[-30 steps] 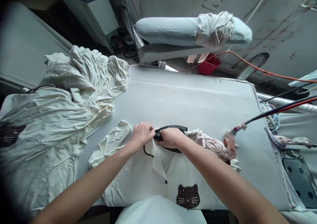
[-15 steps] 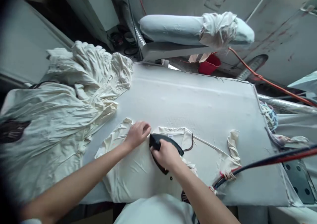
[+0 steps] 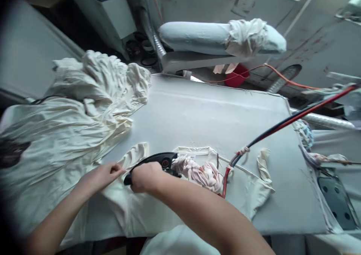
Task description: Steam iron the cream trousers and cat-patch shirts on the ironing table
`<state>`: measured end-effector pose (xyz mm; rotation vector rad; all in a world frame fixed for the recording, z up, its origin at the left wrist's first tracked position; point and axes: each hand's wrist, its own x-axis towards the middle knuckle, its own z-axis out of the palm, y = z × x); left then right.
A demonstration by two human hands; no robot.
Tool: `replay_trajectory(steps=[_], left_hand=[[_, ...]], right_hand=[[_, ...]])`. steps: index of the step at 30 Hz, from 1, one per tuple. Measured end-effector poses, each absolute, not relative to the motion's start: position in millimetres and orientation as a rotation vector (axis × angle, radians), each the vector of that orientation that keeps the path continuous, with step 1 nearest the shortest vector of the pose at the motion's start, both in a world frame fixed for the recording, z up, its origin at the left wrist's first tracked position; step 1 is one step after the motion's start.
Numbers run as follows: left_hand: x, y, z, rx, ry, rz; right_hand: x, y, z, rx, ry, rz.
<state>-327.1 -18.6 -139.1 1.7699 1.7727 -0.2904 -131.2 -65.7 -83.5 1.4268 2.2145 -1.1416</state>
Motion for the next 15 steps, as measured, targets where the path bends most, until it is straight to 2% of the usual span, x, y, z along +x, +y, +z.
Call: replay_trajectory(steps=[2,5,8,10,15], left_hand=[[-275.1,-5.7,-133.2,1.947,1.673,-0.102],[-155.1,0.7,-130.6,2.157,1.106,0.12],[-42.9,-4.5,-136.2,2.38,0.672,-0.008],[1.7,-3.4,-141.4,2.459,0.559,-0.168],[26.8,13.3,-143.5,2.403,0.591,-0.365]], right_hand=[[-101.8,-82.0,-75.5,1.521,2.179,-1.189],[-36.5,-126.3,-59.7,1.784,2.005,-1.288],[13.6,-168.5,-54.2,2.007,1.785,-1.351],[34.4,-183.5,-59.8,2.109,1.67,-1.374],[70.7,-185.2,-81.3,2.285,1.591,-1.467]])
